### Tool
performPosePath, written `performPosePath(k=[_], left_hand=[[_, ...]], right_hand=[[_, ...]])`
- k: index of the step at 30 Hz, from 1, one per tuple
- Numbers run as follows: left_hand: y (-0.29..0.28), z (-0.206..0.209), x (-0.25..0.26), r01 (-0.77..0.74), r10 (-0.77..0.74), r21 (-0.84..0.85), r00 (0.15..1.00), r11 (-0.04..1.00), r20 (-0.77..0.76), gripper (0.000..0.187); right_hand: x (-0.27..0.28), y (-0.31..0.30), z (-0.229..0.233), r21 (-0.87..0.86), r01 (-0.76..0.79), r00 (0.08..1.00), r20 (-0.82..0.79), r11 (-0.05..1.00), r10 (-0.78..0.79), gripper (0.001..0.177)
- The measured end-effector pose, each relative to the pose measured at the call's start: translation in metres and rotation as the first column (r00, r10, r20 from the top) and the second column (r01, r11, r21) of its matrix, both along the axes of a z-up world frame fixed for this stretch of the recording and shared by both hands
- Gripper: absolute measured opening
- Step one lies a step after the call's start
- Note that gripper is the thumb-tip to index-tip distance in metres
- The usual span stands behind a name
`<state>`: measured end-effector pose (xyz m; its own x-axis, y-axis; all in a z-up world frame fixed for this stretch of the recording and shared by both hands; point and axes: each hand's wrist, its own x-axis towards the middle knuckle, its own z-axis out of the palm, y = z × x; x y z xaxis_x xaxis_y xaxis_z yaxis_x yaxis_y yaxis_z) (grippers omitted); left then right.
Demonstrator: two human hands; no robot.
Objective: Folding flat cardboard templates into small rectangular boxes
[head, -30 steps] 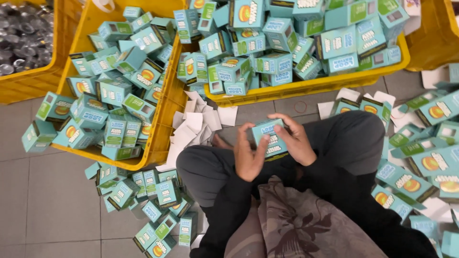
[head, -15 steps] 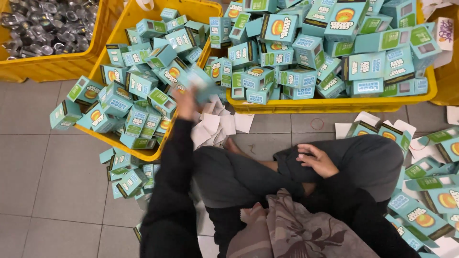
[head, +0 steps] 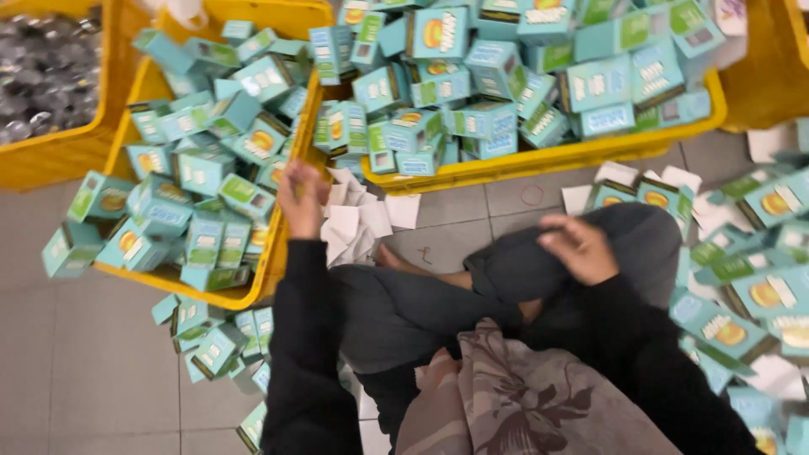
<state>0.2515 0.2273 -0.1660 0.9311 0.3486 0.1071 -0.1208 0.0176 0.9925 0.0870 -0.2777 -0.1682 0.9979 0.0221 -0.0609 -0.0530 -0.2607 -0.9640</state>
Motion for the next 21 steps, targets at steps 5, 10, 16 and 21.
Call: performPosePath(k=[5,10,16,21], left_hand=[[-0.018,-0.085,-0.032,0.129,-0.097,0.335,0.989,0.934,-0.11,0.044],[-0.033,-0.074,-0.045,0.349,-0.27,0.565,0.937,0.748,-0.221,0.039],[-0.049,-0.047,-0.054,0.397,-0.075,0.683,0.89,0.613,-0.45,0.044],[-0.04,-0.07,-0.052,0.42,-0.049,0.724,0.879,0.547,-0.473,0.044]], right_hand=[[-0.005,-0.139,0.024,-0.041,0.341,0.93,0.162,0.939,-0.331,0.033],[-0.045,-0.273,-0.016,-0.266,0.547,0.816,0.382,0.794,-0.434,0.029],[-0.073,-0.353,-0.104,-0.59,0.609,0.79,0.386,0.53,-0.477,0.037],[-0.028,-0.296,-0.129,-0.599,0.546,0.811,0.204,0.586,-0.549,0.03]])
